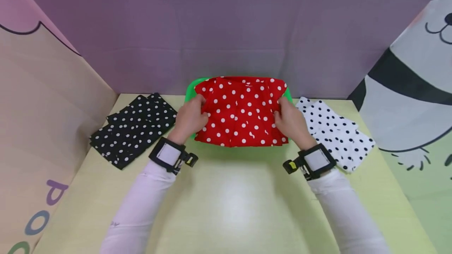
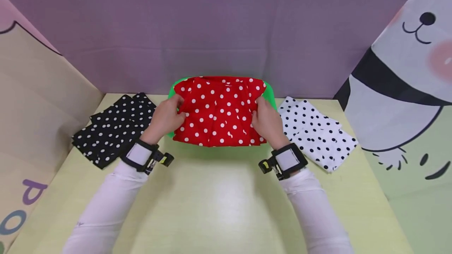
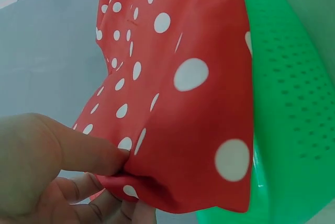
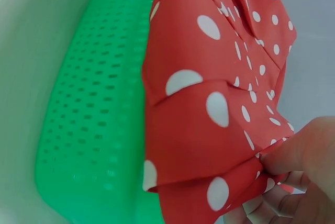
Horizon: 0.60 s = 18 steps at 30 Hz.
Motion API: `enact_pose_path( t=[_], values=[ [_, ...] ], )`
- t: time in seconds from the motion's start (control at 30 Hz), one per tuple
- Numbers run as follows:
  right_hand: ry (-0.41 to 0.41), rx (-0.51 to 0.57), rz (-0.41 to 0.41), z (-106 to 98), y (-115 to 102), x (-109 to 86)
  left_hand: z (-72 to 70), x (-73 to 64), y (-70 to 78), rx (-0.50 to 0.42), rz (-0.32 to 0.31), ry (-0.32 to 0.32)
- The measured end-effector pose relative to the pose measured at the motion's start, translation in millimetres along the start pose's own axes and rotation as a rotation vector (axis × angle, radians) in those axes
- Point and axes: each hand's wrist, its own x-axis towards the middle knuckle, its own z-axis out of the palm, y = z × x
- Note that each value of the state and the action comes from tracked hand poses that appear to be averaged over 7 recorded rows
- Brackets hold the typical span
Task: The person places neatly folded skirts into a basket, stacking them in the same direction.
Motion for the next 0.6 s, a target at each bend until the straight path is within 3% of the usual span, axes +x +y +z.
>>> enact_pose_path(
  t=[0.3,0.6],
  values=[
    [-0.03,-0.013,0.036,-3.3,2.0,20.8,-4.3,21.7,4.2,0.004,-0.02,-0.026],
    [-0.066,-0.037,0.076,-0.6,5.6,41.2,-1.6,40.5,4.2,0.032,-0.099,-0.061]
  ],
)
